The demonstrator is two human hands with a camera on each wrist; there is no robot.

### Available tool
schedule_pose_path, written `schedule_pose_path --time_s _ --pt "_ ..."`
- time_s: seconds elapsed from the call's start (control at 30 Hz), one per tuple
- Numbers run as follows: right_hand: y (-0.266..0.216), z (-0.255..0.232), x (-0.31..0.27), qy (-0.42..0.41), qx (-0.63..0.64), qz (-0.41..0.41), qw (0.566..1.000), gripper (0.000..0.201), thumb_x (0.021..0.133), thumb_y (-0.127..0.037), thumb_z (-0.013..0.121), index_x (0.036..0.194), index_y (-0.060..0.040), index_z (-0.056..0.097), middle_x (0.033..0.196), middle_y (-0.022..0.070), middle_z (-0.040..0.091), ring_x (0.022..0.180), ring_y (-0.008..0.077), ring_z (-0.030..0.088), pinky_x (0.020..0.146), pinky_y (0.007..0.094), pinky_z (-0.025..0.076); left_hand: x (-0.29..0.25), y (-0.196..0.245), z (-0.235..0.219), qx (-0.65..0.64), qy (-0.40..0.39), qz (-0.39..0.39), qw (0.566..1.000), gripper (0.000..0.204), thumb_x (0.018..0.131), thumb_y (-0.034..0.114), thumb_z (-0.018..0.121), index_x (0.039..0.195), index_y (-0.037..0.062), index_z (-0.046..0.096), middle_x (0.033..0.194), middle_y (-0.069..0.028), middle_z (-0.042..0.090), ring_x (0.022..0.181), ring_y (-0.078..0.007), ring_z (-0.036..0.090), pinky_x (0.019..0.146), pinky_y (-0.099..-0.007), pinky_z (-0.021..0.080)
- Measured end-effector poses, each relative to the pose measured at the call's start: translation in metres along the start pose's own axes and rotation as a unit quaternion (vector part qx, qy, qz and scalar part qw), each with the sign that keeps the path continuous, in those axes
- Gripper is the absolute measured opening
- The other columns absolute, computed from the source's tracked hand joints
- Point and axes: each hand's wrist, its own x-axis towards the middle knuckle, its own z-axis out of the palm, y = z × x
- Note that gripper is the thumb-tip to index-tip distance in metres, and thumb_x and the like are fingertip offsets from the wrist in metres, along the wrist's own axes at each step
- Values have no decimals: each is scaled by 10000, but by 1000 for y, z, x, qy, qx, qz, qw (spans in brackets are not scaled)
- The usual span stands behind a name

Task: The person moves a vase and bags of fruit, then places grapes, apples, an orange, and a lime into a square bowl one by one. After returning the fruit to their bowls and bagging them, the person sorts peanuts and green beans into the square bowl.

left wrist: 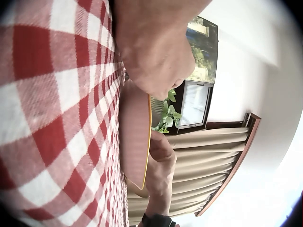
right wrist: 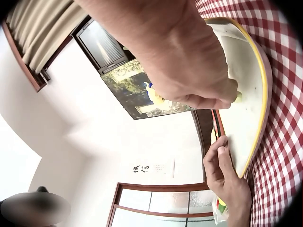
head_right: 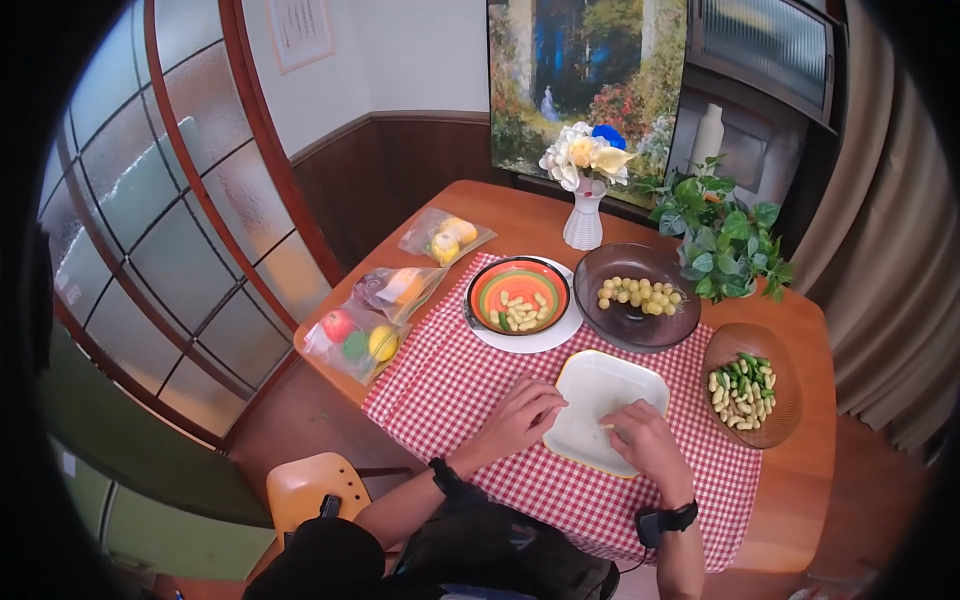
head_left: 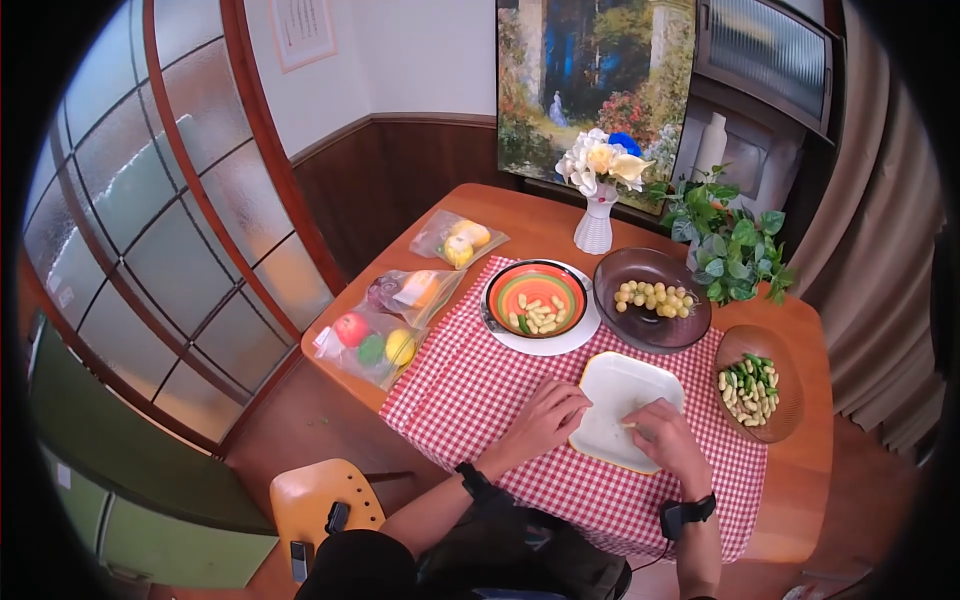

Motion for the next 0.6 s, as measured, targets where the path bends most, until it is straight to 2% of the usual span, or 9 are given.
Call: schedule_pose_path --time_s 0.17,0.43,0.6 --pt "-2 5 -8 9 -22 -8 1000 217 843 -38 823 1059 -56 811 1042 100 761 1051 316 673 962 434 565 -1 2 0 12 -4 -7 1000 170 965 46 764 1134 28 761 1160 -96 713 1143 -298 682 1112 -491 498" --pt "-6 9 -14 53 0 -6 999 194 852 -23 809 1044 -53 804 1005 90 729 1045 308 665 950 423 565 3 5 -2 23 -2 3 1000 175 960 16 764 1134 2 752 1151 -112 701 1101 -318 679 975 -439 552" --pt "-7 11 -13 44 -6 5 999 190 850 -37 817 1037 -49 788 1005 96 721 1009 311 659 913 424 563 4 2 -1 29 0 12 1000 178 955 4 761 1132 0 751 1146 -115 696 1096 -318 678 968 -437 555"
